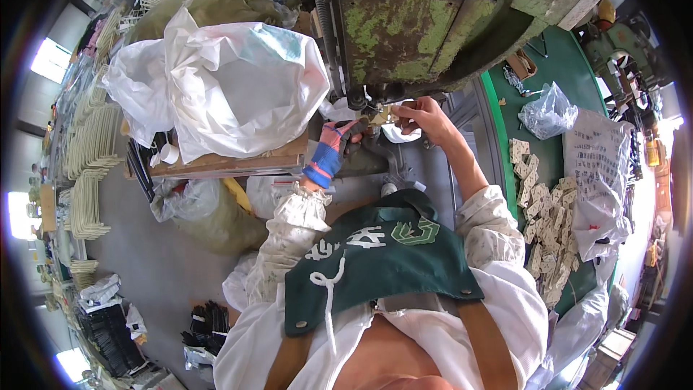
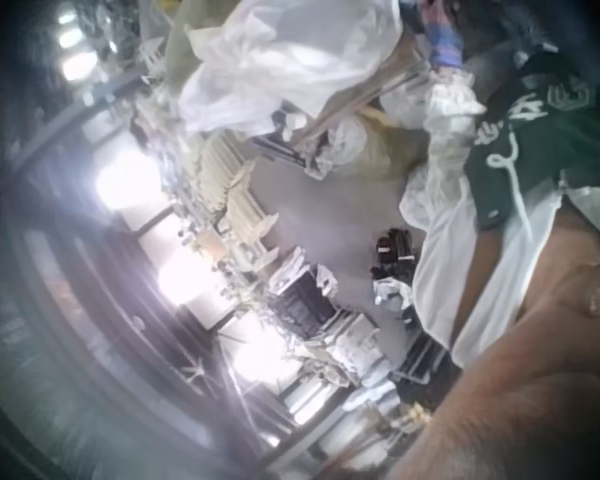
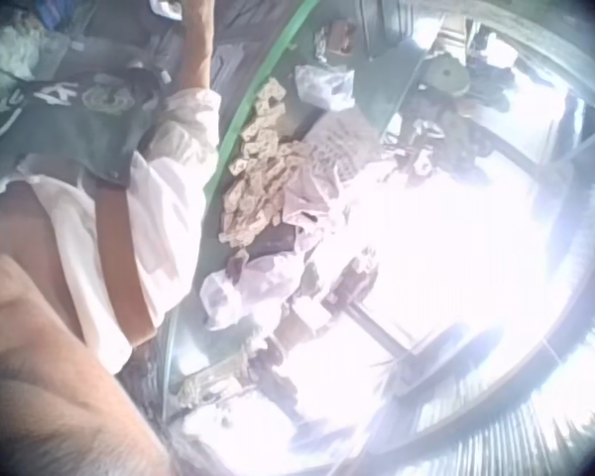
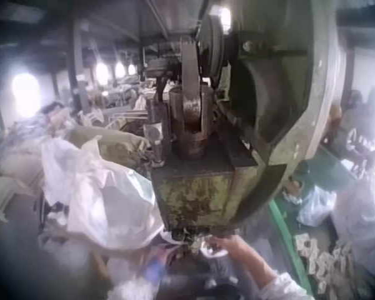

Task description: The person repeatedly places small rectangular components under a press machine, activates the press, and removes the processed pieces. The person handles the components one at a time and deposits them into a nearby white bag.

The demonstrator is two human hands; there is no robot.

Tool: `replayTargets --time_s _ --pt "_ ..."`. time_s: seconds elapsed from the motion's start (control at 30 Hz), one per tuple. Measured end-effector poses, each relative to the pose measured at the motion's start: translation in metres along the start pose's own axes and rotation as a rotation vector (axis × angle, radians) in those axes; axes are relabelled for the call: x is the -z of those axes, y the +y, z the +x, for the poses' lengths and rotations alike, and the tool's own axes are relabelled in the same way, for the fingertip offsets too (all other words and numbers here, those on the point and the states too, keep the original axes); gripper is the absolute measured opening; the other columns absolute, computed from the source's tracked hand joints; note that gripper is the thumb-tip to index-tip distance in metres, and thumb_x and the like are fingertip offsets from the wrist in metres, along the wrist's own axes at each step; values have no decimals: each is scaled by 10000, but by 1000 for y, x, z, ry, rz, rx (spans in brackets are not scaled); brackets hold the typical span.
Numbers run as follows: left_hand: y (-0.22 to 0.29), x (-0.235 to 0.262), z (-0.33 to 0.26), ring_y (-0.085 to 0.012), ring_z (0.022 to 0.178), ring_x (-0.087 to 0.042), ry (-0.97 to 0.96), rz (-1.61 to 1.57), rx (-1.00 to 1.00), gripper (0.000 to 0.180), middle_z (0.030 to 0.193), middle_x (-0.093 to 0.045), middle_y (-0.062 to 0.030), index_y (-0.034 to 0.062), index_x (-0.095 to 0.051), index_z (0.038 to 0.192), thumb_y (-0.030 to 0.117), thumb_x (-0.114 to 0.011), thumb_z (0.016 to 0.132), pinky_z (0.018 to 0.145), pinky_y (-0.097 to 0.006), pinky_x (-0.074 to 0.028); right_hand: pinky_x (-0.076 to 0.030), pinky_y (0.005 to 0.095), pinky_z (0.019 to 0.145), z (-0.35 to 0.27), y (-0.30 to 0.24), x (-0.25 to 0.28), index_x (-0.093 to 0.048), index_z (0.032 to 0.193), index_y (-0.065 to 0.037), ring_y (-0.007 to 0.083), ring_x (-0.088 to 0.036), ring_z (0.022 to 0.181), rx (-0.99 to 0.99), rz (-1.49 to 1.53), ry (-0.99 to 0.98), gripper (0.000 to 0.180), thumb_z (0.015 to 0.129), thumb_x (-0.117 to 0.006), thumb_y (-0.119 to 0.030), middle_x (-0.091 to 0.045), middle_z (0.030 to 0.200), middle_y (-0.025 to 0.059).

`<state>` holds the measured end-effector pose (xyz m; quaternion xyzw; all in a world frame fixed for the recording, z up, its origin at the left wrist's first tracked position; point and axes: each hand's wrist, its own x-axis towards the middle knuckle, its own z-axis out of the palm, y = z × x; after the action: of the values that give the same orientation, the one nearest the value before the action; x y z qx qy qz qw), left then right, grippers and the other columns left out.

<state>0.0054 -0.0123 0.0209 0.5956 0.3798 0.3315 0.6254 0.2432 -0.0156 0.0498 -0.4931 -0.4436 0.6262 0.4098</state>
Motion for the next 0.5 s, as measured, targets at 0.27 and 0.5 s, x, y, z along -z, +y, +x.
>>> replayTargets --time_s 0.27,0.5 --pt "7 -2 -34 -155 700 -535 156 303 -270 197 751 -563 -58 8 -638 932 181 -610 845 588 -278 -412 -558 258 596 -47 -22 -18 -537 1097 29 105 -570 725 113 -160 -81 307 844 -652 -101 -583 839 28" --pt "46 -2 -82 -298 882 -579 489 834 -979 413 1023 -597 -73 110 -607 947 119 -793 578 760 -420 -438 -532 322 676 -89 -1 -64 -538 906 -11 269 -630 835 936 -629 166 319 647 -592 167 -607 1026 152"
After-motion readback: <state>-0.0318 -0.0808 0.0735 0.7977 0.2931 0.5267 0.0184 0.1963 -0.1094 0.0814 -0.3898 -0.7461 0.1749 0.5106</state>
